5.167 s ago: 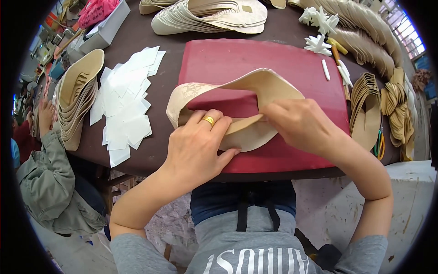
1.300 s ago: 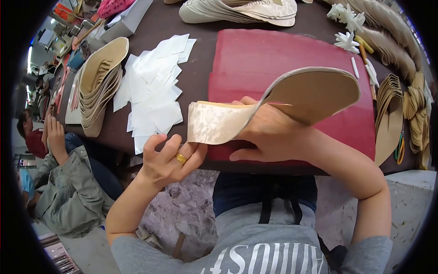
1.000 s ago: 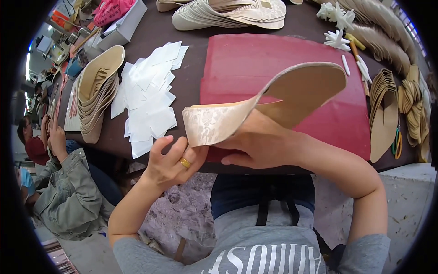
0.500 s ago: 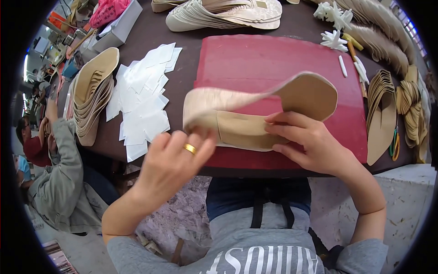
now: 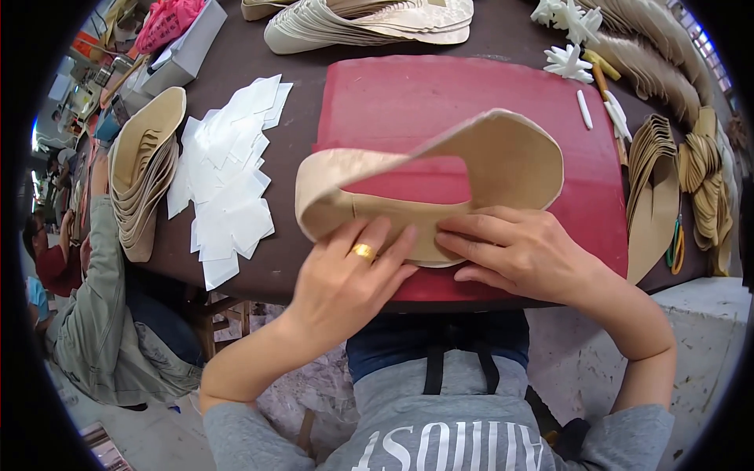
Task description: Assembling shoe uppers by inserting white fabric linings and using a small tool to press them into place.
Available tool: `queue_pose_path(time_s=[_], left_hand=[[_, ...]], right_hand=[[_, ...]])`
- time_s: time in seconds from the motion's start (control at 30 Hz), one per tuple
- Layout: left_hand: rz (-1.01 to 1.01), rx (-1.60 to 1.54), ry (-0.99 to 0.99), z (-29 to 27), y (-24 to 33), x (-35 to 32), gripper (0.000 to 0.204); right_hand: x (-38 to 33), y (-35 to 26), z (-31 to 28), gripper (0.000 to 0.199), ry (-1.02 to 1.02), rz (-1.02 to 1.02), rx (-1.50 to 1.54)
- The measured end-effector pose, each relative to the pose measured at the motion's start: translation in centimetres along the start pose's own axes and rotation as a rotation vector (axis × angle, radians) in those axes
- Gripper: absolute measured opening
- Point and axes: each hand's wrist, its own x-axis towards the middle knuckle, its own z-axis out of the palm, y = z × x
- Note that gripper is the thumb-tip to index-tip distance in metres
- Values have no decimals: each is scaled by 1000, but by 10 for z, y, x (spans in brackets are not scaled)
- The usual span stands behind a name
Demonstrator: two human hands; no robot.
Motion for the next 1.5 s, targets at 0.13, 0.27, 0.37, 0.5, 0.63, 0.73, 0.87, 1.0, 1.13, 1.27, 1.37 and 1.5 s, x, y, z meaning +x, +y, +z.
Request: queue_pose_path(time_s=[0.13, 0.27, 0.37, 0.5, 0.63, 0.73, 0.87, 1.0, 1.13, 1.27, 1.37, 1.5], left_hand=[[-173, -357, -22, 2, -2, -2, 23], [-227, -468, -16, 8, -6, 1, 24], [-223, -461, 0, 12, -4, 5, 24], [-288, -337, 54, 13, 7, 10, 19], [-254, -318, 51, 10, 5, 13, 20], [-196, -306, 91, 19, -1, 8, 24], [-67, -287, 187, 29, -9, -11, 33], [29, -155, 43, 20, -9, -11, 39], [40, -107, -102, 5, -1, 2, 39], [152, -129, -148, 4, -25, 10, 39], [263, -159, -151, 3, -34, 12, 39], [91, -344, -13, 9, -4, 18, 41]], right_hand=[[-3, 13, -4, 28, -14, 64, 132], [3, 21, -20, 23, -112, 38, 135], [8, 24, -28, 19, -206, -11, 91], [7, 27, -26, 18, -202, -32, 99], [14, 19, -23, 18, -91, 215, 100], [11, 17, -25, 19, -59, 245, 58], [-1, 18, -28, 18, -80, 90, -41], [-11, 33, -31, 18, -141, -51, -90], [-18, 47, -28, 19, -116, -126, -65], [-20, 44, -26, 21, -113, -132, -40], [-21, 22, -22, 22, -123, -100, -68], [-20, -8, 4, 20, 27, -82, -201]])
